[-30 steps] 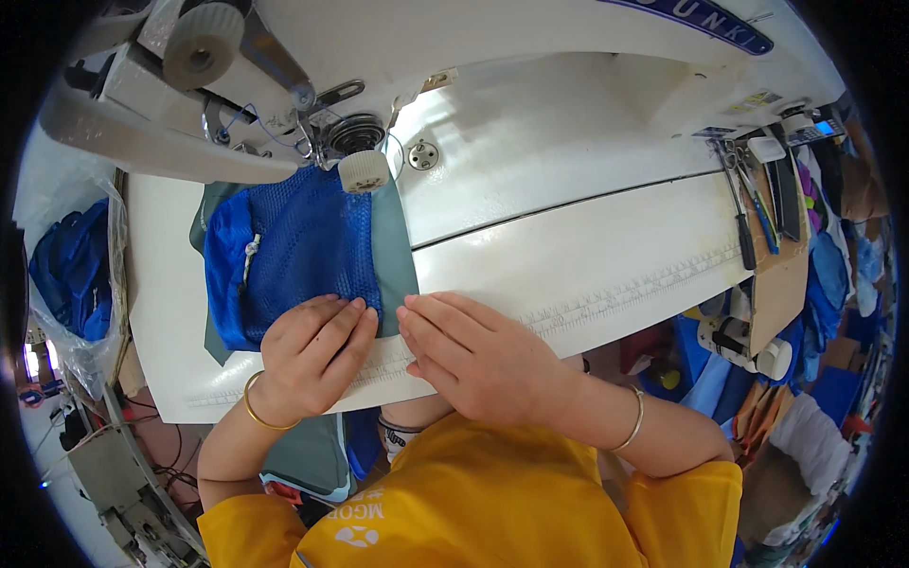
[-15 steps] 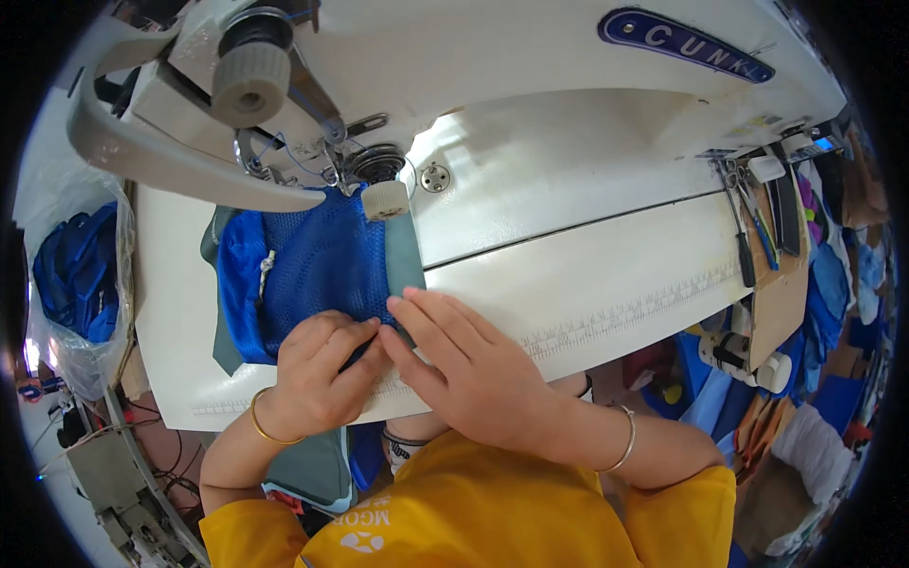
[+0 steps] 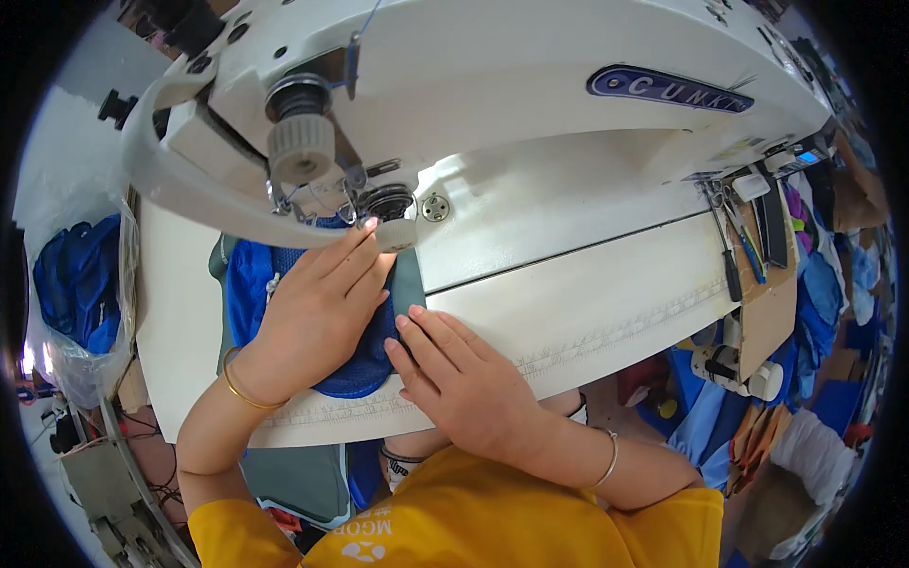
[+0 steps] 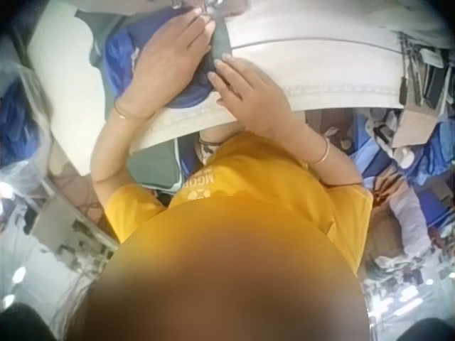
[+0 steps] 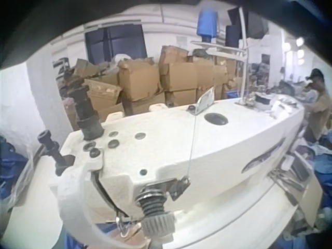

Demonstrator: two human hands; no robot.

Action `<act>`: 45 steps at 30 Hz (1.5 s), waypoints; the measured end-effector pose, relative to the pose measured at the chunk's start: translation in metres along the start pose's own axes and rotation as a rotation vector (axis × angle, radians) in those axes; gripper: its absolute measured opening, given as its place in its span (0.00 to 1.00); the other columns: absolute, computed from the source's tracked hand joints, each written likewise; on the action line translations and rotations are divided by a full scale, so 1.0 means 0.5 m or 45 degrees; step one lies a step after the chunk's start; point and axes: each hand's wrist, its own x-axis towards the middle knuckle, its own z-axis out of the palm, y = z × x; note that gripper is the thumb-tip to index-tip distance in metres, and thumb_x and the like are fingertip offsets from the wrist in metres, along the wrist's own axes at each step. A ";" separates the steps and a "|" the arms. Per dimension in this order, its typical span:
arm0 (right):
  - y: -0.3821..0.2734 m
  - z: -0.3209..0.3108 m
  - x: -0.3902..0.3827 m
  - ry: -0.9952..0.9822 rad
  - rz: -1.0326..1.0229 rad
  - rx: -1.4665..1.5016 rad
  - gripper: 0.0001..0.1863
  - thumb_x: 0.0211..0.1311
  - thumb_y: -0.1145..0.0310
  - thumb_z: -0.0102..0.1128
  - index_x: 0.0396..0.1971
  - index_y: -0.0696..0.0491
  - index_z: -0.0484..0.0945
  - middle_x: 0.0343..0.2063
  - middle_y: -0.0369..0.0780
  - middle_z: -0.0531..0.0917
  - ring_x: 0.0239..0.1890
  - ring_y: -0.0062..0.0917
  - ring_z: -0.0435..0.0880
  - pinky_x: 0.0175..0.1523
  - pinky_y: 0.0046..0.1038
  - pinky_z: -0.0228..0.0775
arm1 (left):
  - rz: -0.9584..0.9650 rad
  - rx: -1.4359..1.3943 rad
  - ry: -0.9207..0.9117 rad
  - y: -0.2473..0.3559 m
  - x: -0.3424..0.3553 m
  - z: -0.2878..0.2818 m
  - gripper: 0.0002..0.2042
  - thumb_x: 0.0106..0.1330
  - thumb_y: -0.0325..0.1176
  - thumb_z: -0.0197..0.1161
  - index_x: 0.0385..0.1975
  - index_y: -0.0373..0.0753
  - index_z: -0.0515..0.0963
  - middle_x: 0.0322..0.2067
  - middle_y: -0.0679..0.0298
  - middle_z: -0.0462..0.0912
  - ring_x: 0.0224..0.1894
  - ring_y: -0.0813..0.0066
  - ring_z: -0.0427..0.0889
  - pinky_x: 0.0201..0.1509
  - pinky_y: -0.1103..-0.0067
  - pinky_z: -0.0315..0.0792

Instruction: Sewing a blue mesh pocket onto a piece of grey fabric using an industrial sewing machine.

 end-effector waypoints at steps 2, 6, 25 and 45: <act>-0.002 -0.001 -0.002 -0.016 0.009 0.022 0.25 0.62 0.62 0.64 0.56 0.61 0.78 0.58 0.50 0.78 0.65 0.42 0.74 0.71 0.40 0.66 | -0.074 0.023 -0.013 0.006 -0.011 0.010 0.19 0.60 0.30 0.67 0.51 0.29 0.78 0.57 0.47 0.79 0.61 0.55 0.79 0.59 0.68 0.76; 0.000 -0.009 0.002 -0.012 0.002 0.006 0.25 0.62 0.63 0.64 0.55 0.61 0.77 0.57 0.51 0.78 0.65 0.42 0.74 0.71 0.40 0.66 | -0.116 0.044 -0.020 0.010 -0.012 0.011 0.19 0.62 0.30 0.67 0.51 0.29 0.78 0.59 0.46 0.78 0.60 0.54 0.79 0.59 0.67 0.76; 0.015 -0.025 0.016 -0.070 -0.027 0.005 0.25 0.60 0.62 0.65 0.54 0.61 0.79 0.56 0.50 0.79 0.63 0.43 0.76 0.69 0.42 0.69 | -0.232 -0.107 0.028 0.017 -0.006 0.021 0.20 0.61 0.30 0.63 0.50 0.21 0.78 0.52 0.45 0.80 0.59 0.52 0.77 0.66 0.67 0.72; 0.054 -0.029 0.034 -0.020 -0.091 -0.001 0.26 0.51 0.65 0.71 0.52 0.58 0.81 0.54 0.47 0.82 0.60 0.41 0.80 0.65 0.43 0.73 | -0.276 0.045 0.005 0.021 -0.006 0.016 0.25 0.55 0.28 0.59 0.53 0.20 0.77 0.50 0.48 0.80 0.54 0.57 0.78 0.61 0.71 0.74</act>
